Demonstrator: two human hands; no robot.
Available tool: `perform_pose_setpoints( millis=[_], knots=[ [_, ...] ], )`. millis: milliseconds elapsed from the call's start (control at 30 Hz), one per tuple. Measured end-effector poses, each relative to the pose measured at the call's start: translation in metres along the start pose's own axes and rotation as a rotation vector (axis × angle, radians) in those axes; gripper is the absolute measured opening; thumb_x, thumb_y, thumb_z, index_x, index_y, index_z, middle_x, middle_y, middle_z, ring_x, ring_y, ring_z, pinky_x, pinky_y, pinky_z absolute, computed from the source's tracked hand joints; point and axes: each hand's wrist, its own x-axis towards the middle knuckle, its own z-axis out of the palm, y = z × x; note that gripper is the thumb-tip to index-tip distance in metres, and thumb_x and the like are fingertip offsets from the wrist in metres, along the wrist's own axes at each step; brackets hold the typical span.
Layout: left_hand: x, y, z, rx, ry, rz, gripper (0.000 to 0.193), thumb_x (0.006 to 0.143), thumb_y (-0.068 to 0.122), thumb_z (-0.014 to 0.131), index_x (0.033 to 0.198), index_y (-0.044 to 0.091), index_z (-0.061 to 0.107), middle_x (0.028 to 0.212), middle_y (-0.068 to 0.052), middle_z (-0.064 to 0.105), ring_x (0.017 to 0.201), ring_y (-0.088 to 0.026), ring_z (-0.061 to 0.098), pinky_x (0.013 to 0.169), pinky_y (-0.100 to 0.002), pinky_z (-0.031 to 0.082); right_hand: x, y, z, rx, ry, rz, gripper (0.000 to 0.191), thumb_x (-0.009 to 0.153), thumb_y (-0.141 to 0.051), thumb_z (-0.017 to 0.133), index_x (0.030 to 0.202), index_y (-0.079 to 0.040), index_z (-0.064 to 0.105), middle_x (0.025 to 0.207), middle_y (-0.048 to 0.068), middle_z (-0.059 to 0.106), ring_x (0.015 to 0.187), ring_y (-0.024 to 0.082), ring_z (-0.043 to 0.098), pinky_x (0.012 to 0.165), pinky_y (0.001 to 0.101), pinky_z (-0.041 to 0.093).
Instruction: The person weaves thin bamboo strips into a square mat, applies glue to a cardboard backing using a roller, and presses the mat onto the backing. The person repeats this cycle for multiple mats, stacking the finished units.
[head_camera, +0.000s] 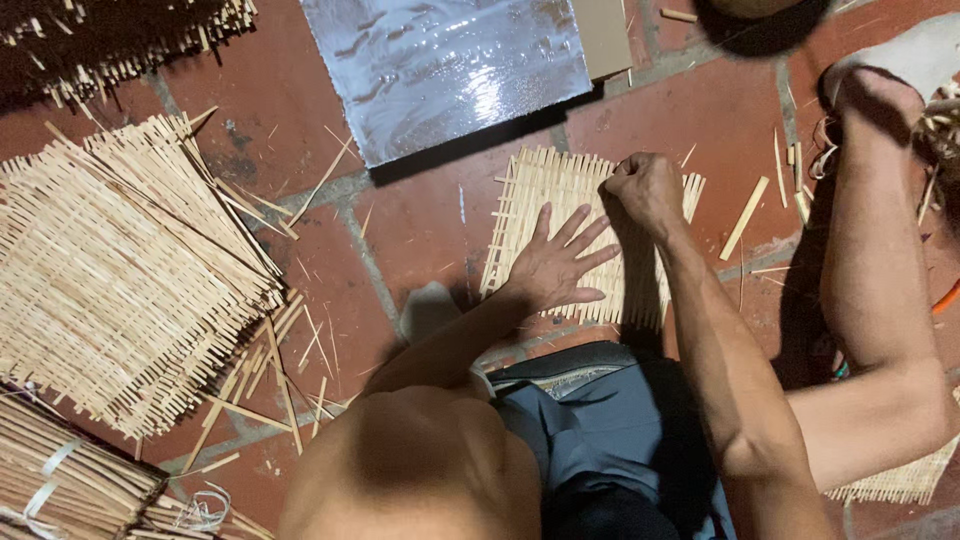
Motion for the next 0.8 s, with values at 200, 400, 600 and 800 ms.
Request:
perform_pose_setpoints(
  millis=[200, 400, 600, 800],
  knots=[
    [0.006, -0.002, 0.011, 0.012, 0.125, 0.026, 0.082, 0.095, 0.080, 0.036, 0.162, 0.033, 0.034, 0.172, -0.008, 0.021, 0.160, -0.035, 0.010, 0.119, -0.076, 0.001, -0.030, 0.016, 0.001, 0.342, 0.089, -0.042, 0.010, 0.085, -0.009, 0.072, 0.092, -0.003, 0.075, 0.084, 0.008, 0.073, 0.069, 0.016, 0.066, 0.060, 0.0330, 0.058],
    [0.008, 0.000, 0.017, -0.066, 0.115, 0.018, 0.081, 0.090, 0.081, 0.035, 0.154, 0.031, 0.047, 0.169, -0.010, 0.028, 0.158, -0.035, 0.011, 0.118, -0.077, -0.001, -0.024, 0.009, 0.002, 0.254, 0.124, -0.102, 0.010, 0.087, -0.009, 0.071, 0.092, -0.002, 0.077, 0.080, 0.011, 0.074, 0.068, 0.018, 0.066, 0.061, 0.0352, 0.055],
    [0.009, 0.008, 0.014, -0.044, -0.084, -0.011, 0.081, 0.090, 0.082, 0.035, 0.150, 0.030, 0.049, 0.167, -0.009, 0.030, 0.158, -0.034, 0.008, 0.118, -0.076, -0.002, -0.028, 0.008, 0.009, -0.011, 0.187, -0.045, 0.011, 0.088, -0.009, 0.071, 0.093, -0.001, 0.077, 0.074, 0.015, 0.073, 0.058, 0.022, 0.065, 0.052, 0.0383, 0.053],
    [0.006, 0.013, 0.022, -0.090, 0.066, 0.010, 0.085, 0.089, 0.082, 0.034, 0.159, 0.033, 0.037, 0.170, -0.008, 0.020, 0.157, -0.034, 0.007, 0.118, -0.075, -0.001, 0.000, 0.019, -0.006, 0.460, 0.109, 0.152, 0.006, 0.081, 0.001, 0.072, 0.083, 0.001, 0.067, 0.074, 0.011, 0.070, 0.055, 0.015, 0.064, 0.045, 0.0296, 0.054]
  ],
)
